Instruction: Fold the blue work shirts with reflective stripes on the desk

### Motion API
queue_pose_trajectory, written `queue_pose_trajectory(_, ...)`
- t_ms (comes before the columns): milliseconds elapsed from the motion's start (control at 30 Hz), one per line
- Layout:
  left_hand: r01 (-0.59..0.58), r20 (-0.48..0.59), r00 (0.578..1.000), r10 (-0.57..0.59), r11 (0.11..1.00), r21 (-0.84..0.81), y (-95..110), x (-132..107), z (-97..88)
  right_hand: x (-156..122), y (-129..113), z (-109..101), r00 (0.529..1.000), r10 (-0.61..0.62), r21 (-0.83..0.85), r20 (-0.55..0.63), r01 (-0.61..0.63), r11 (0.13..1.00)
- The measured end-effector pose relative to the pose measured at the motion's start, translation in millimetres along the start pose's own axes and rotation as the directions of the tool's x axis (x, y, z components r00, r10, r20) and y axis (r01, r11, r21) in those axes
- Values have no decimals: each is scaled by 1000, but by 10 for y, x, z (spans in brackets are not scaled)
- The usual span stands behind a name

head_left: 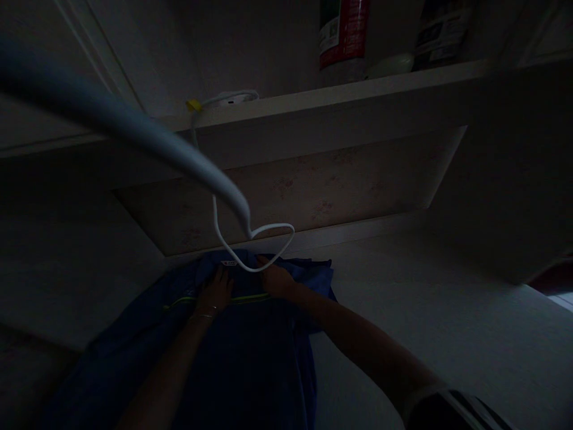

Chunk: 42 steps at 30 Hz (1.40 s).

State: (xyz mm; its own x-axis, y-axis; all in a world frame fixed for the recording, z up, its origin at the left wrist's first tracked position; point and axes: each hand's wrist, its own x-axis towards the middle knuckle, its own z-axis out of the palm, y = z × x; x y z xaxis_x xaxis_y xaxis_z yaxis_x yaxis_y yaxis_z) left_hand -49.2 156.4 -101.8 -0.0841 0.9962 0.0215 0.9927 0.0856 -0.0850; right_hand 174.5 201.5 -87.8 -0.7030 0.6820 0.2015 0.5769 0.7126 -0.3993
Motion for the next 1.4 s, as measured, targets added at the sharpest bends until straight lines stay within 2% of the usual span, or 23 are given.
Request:
queue_pose_trajectory(67, -47, -13, 999, 47, 998, -40, 153, -328, -100, -480, -32, -105, 997, -21, 34, -70, 23, 999)
queue_pose_trajectory(167, -184, -12, 983, 185, 968, -172, 415, -1166, -213, -1411, 8, -230, 992, 18, 73, -125, -8, 997)
queue_pose_trajectory(233, -213, -30, 977, 213, 945, -246, 575, -1836, -212, -2087, 108, -259, 982, 133, 42, -135, -129, 991)
queue_pose_trajectory(333, -254, -61, 967, 247, 928, -273, 785, -2706, -55, -3034, 313, -199, 928, 328, -31, -179, -338, 941)
queue_pose_trajectory(400, -261, -90, 965, 247, 933, -247, 929, -3079, 107, -3531, 420, -115, 893, 400, -69, -206, -421, 905)
queue_pose_trajectory(500, -200, -136, 975, 177, 963, -180, 1152, -3314, 292, -3945, 469, -9, 889, 382, -115, -253, -419, 900)
queue_pose_trajectory(567, -157, -153, 979, 133, 976, -151, 1271, -3326, 331, -4001, 441, 17, 881, 380, -138, -283, -429, 893)
queue_pose_trajectory(667, -137, -151, 982, 115, 980, -146, 1357, -3280, 293, -3924, 385, -3, 855, 423, -154, -300, -481, 863)
queue_pose_trajectory(833, -139, -136, 983, 120, 981, -138, 1347, -3261, 246, -3858, 374, -40, 861, 404, -145, -309, -462, 875)
queue_pose_trajectory(1100, -149, -141, 981, 132, 981, -125, 1339, -3258, 334, -3879, 393, -23, 849, 429, -106, -307, -479, 871)
queue_pose_trajectory(1200, -162, -166, 976, 143, 980, -111, 1318, -3242, 395, -3874, 428, -15, 811, 493, 24, -316, -513, 858)
queue_pose_trajectory(1267, -166, -190, 972, 141, 979, -122, 1267, -3228, 450, -3785, 414, -24, 734, 615, 258, -286, -559, 788)
queue_pose_trajectory(1300, -161, -199, 971, 133, 978, -135, 1233, -3223, 476, -3696, 387, -35, 689, 685, 407, -239, -569, 714)
queue_pose_trajectory(1367, -138, -203, 974, 104, 977, -162, 1169, -3225, 512, -3419, 297, -68, 627, 775, 675, -74, -541, 502)
queue_pose_trajectory(1400, -139, -186, 977, 106, 975, -175, 1152, -3234, 521, -3237, 244, -86, 616, 787, 766, 24, -517, 382)
